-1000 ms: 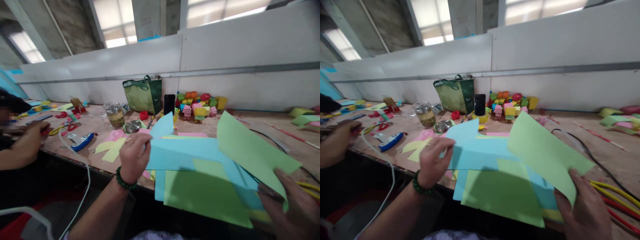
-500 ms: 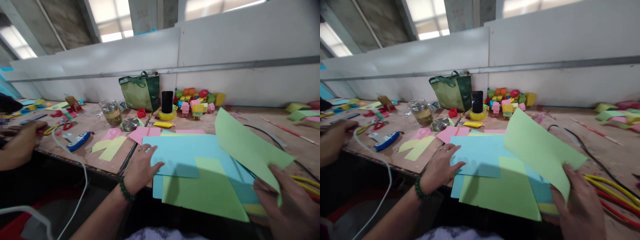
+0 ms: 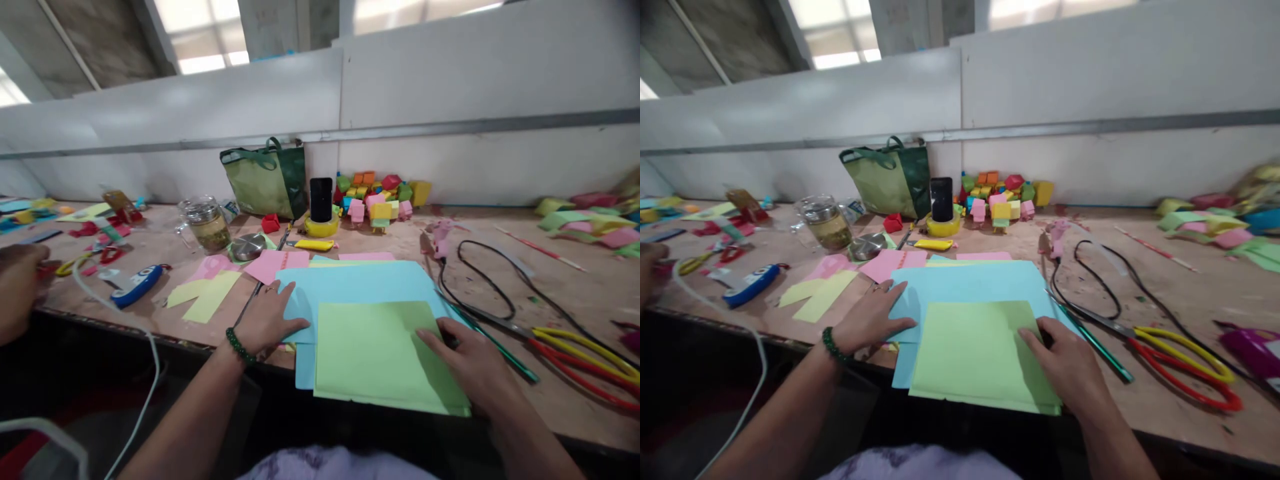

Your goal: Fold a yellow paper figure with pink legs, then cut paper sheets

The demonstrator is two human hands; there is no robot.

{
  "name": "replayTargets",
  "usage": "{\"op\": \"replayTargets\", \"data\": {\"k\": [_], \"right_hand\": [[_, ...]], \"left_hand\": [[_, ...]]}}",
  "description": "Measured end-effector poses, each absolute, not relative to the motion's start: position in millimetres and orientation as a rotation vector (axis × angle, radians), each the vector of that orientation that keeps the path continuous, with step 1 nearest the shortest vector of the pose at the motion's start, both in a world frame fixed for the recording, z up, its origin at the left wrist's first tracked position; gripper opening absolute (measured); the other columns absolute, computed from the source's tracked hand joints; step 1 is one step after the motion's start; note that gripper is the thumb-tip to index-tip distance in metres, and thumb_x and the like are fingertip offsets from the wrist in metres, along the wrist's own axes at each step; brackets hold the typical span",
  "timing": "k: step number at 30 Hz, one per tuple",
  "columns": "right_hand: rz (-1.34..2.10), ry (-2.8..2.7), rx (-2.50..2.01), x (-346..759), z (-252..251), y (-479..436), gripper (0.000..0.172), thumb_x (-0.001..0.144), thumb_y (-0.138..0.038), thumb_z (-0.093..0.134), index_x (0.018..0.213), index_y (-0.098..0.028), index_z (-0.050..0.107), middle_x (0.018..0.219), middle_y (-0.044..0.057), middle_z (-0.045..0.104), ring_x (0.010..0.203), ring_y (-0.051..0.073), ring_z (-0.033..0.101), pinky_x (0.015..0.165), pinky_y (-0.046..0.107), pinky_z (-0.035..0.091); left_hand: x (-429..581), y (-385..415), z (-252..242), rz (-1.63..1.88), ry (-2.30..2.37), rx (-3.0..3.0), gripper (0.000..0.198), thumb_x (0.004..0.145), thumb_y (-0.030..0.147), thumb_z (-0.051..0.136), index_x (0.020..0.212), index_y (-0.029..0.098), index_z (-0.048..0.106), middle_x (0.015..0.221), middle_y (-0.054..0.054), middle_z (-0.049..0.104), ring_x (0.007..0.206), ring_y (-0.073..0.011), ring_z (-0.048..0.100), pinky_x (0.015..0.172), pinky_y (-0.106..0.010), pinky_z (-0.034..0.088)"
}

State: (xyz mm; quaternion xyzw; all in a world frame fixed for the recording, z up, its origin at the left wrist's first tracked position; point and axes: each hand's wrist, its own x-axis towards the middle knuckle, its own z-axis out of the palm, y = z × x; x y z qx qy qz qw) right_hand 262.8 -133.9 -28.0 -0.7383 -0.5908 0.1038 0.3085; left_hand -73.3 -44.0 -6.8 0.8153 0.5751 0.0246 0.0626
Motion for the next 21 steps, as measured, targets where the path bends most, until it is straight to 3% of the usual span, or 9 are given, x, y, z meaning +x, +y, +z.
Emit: {"op": "replayTargets", "data": {"k": [6, 10, 17, 21], "right_hand": [[0.282, -1.683, -2.006, 260.0, -27.4, -133.5, 0.037, 0.079, -0.057, 0.05, 0.066, -0.023, 0.054, 0.053, -0.003, 0.05, 0.049, 0.013, 0.046, 0.048, 0.024, 0.036], [0.334, -1.721, -2.028, 258.5, -26.1, -134.8, 0.037, 0.08, -0.058, 0.048, 0.069, -0.023, 0.054, 0.055, -0.003, 0.052, 0.051, 0.015, 0.049, 0.05, 0.025, 0.037], [0.28, -1.74, -2.0, 258.0, -26.8, -135.1, 0.035, 0.08, -0.057, 0.046, 0.072, -0.024, 0.054, 0.051, -0.003, 0.052, 0.048, 0.016, 0.049, 0.049, 0.026, 0.036], [0.239, -1.667, -1.94, 257.4, -25.4, -135.8, 0.033, 0.08, -0.054, 0.048, 0.068, -0.024, 0.051, 0.051, -0.003, 0.051, 0.048, 0.015, 0.048, 0.049, 0.026, 0.036]], "left_hand": [[-71.7, -34.4, -3.3, 0.117, 1.821, 2.378, 0.101, 0.067, 0.071, 0.059, 0.144, 0.012, 0.03, 0.124, -0.022, 0.053, 0.113, -0.0383, 0.052, 0.092, -0.043, 0.039], [-70.9, -29.6, 0.4, 0.186, 1.854, 2.291, 0.096, 0.067, 0.066, 0.062, 0.142, 0.014, 0.031, 0.112, -0.018, 0.058, 0.105, -0.0349, 0.057, 0.086, -0.039, 0.043], [-75.2, -24.8, -0.2, 0.315, 1.721, 2.197, 0.085, 0.068, 0.059, 0.066, 0.137, 0.02, 0.035, 0.124, -0.015, 0.059, 0.111, -0.0326, 0.057, 0.081, -0.033, 0.044], [-72.5, -26.5, 6.4, 0.307, 1.881, 2.168, 0.079, 0.071, 0.049, 0.065, 0.137, 0.017, 0.037, 0.116, -0.013, 0.064, 0.102, -0.0297, 0.062, 0.078, -0.031, 0.044]]}}
